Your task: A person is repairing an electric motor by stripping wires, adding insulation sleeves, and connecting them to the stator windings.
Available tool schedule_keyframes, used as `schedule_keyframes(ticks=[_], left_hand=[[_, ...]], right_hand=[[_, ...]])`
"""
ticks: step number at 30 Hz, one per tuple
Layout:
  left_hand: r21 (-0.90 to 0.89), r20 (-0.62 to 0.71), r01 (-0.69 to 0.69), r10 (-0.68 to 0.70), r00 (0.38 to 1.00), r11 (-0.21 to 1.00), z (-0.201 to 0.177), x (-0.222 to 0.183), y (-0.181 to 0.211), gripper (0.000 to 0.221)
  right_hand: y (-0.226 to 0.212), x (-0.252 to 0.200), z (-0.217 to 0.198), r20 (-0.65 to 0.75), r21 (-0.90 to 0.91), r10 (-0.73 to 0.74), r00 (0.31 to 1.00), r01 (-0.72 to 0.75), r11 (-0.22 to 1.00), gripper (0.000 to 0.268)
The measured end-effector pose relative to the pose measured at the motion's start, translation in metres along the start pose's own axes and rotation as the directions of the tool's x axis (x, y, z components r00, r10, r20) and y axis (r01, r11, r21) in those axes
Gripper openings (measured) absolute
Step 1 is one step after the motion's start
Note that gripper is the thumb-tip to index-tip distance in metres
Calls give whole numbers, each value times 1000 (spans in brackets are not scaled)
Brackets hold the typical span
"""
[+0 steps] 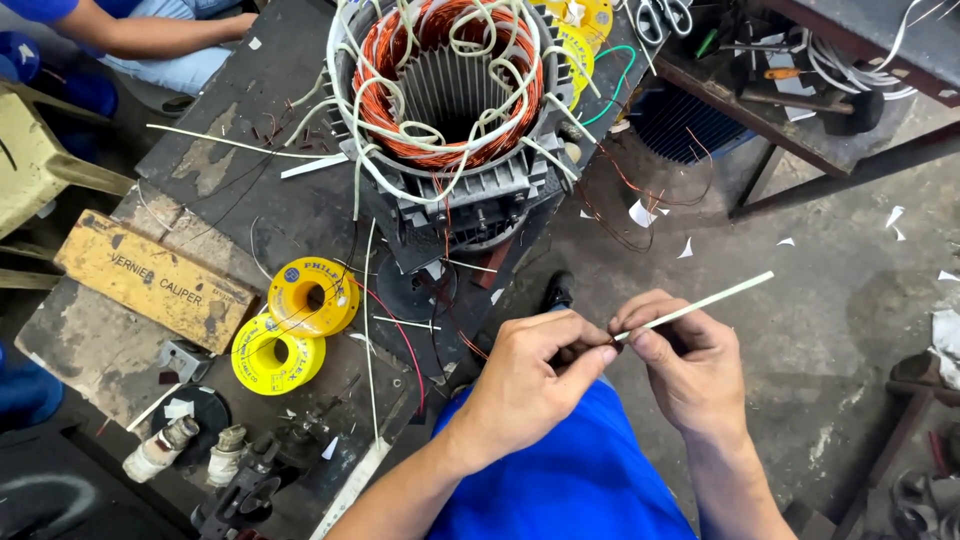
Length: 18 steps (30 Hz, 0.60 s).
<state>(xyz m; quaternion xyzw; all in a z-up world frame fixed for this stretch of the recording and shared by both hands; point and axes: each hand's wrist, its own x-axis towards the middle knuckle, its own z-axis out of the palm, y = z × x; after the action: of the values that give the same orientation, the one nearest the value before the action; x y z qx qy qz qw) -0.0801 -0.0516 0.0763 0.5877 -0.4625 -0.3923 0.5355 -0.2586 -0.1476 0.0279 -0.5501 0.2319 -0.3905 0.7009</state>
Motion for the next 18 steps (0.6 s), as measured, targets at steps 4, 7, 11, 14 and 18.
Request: schedule_keyframes(ticks=[4,7,11,14,18], left_hand=[[16,33,-117,116,993,993,1,0,-1,5],[16,38,-189,188,981,982,1,3,-3,7],[229,147,-407,382,912,884,-4,-1,0,22],[509,228,-449,387,893,735,-12,-6,-6,17],[457,160,-451,428,890,767,-9,-6,0,21]], right_hand=[[-13,1,9,-23,-298,-108,994,96,950,12],[-17,6,5,20,-345,-140,990,138,928,11],[-14,11,-9,1,-253,-109,994,105,962,8],[-8,12,-18,-41,-151,-108,993,101,983,17],[-8,6,-12,-34,-49,-102,994,100,994,17]])
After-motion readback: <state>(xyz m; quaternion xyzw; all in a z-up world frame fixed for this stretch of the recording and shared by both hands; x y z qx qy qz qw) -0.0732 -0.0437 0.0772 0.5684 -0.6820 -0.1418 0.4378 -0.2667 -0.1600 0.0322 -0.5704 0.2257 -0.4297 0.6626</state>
